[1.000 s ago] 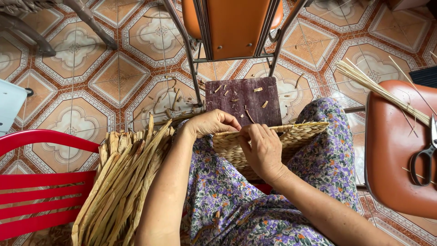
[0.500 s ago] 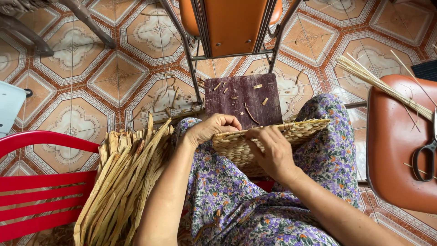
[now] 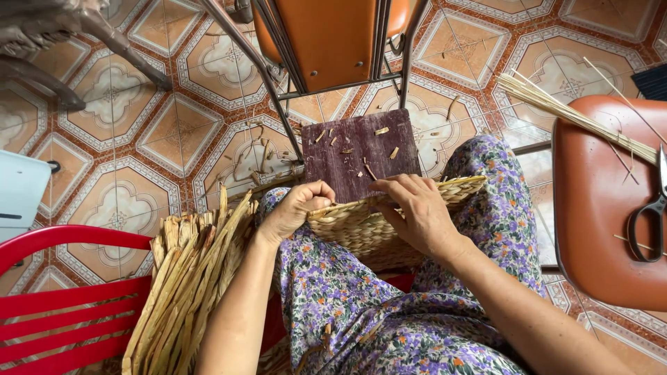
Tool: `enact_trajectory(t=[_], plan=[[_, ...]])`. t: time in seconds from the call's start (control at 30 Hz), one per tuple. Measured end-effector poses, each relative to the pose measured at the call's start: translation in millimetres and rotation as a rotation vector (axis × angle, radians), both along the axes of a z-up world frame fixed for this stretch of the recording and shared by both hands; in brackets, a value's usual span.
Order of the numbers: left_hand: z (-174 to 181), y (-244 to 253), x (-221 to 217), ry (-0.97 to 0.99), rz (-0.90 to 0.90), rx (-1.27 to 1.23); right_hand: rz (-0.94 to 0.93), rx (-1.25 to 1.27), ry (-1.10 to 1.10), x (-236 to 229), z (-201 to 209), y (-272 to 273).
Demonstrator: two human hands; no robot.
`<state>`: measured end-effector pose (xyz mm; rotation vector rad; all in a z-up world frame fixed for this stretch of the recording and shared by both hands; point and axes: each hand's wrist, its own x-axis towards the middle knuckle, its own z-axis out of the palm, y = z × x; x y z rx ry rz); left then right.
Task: Weaving a bag using dried plant fibers, incorporating structural supports and trimming materials with scissors.
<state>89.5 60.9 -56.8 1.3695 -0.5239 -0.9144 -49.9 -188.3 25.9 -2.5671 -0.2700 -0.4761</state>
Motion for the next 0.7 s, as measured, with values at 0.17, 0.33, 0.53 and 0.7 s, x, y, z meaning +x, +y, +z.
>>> enact_trajectory(t=[0.17,0.33,0.53,0.7], plan=[[-17,6,2,0.042,0.021,-0.023,0.072,-0.047,0.028,10,2,5],[42,8,-18,0.021,0.17,-0.116,0.096,-0.154,0.16,27,-11,18],[28,-3,-69,-0.153,0.293,-0.133,0.056,-0.167,0.248,29,-18,22],[-16,-18,-80,-0.232,0.573,-0.033,0.081,-0.164,0.174,26,-9,25]])
